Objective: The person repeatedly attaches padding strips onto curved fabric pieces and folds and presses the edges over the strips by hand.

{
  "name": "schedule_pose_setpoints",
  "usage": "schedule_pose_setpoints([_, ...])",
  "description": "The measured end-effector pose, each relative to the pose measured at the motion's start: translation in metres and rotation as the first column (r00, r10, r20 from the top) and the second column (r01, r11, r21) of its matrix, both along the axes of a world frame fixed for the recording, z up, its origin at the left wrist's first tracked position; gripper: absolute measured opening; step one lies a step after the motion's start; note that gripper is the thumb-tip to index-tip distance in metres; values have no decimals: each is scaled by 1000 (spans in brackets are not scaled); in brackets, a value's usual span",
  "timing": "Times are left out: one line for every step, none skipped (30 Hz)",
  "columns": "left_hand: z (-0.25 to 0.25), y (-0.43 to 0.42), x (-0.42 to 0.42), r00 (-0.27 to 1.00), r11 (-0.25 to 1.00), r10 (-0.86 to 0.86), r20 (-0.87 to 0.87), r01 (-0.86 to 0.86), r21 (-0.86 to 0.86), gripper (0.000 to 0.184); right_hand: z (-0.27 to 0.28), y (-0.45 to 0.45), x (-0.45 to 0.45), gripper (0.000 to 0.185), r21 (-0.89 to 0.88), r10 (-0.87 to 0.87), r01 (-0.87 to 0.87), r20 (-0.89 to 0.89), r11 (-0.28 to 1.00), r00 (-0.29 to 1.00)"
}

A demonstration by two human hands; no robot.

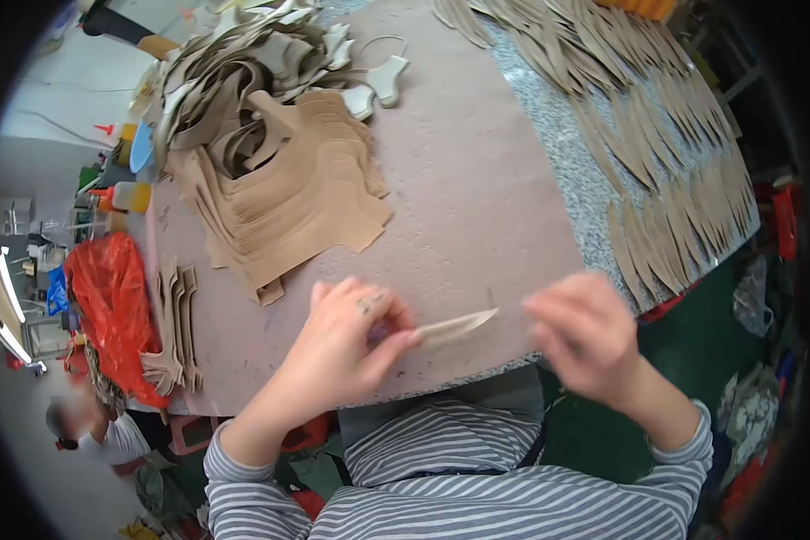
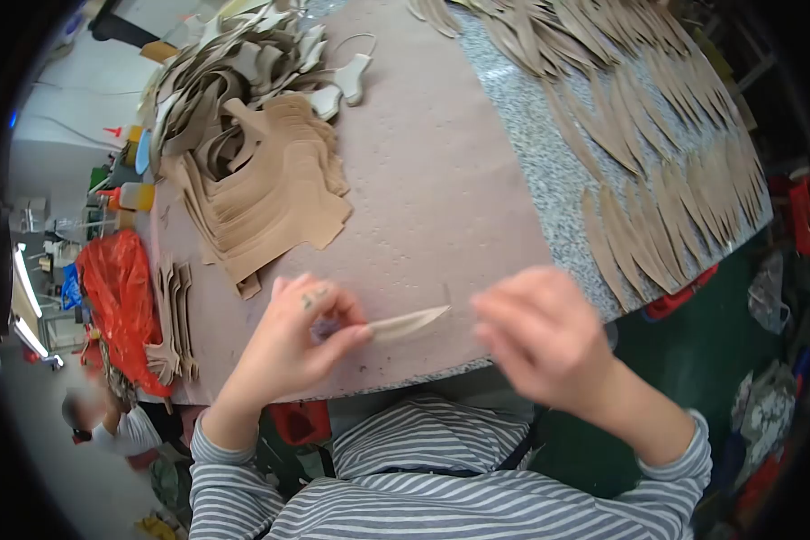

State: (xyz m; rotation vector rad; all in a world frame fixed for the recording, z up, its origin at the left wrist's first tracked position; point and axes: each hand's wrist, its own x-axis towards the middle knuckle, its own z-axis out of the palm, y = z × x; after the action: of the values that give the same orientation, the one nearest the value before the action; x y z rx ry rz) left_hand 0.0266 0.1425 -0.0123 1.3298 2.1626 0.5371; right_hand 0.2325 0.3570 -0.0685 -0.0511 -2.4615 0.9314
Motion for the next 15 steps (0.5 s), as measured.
schedule_pose_setpoints([-3,-20,3,999,999,43,-20,-43,-28,13,0,-15,-2,30,24,132,-131,-18,991,991])
schedule_pose_setpoints([-7,-35,5,996,995,81,-36,-83,-56,13,-2,-30,-6,34,22,255,-255,-16,967,967])
schedule_pose_setpoints([-11,-42,8,995,995,92,-49,-94,-46,13,-7,-45,-11,39,76,340,-340,15,937,940])
schedule_pose_setpoints([-15,-47,11,993,994,103,-65,-105,-31,13,-11,-58,-17,42,160,371,-377,66,912,926])
schedule_pose_setpoints([-17,-48,12,990,993,115,-82,-117,-14,13,-14,-67,-22,45,244,396,-414,119,877,910])
schedule_pose_setpoints([-15,-47,12,990,994,90,-109,-95,-44,14,-19,-71,-24,47,311,396,-418,133,853,908])
schedule_pose_setpoints([-10,-46,5,983,998,56,-172,-56,7,14,-24,-72,-24,50,379,392,-419,148,825,908])
schedule_pose_setpoints([-4,-42,-7,971,998,25,-236,-12,58,15,-26,-71,-25,53,447,385,-416,164,792,908])
schedule_pose_setpoints([3,-36,-23,954,994,-3,-299,37,106,15,-25,-70,-26,53,431,388,-419,163,799,907])
schedule_pose_setpoints([11,-26,-53,951,967,103,-291,-27,253,18,-23,-69,-26,52,410,390,-423,166,808,906])
schedule_pose_setpoints([7,-11,-96,924,891,252,-289,-106,441,21,-20,-69,-25,52,391,391,-427,171,816,904])
schedule_pose_setpoints([25,11,-137,867,848,350,-354,-133,513,16,-17,-70,-25,51,392,382,-413,159,822,911])
schedule_pose_setpoints([36,28,-178,834,775,466,-296,-223,591,16,-14,-70,-26,49,395,373,-398,144,828,917])
schedule_pose_setpoints([39,39,-223,715,719,561,-418,-170,674,19,-12,-70,-26,48,398,363,-382,127,834,923])
schedule_pose_setpoints([43,45,-268,685,702,595,-420,-188,687,23,-9,-69,-25,47,396,348,-368,125,841,929])
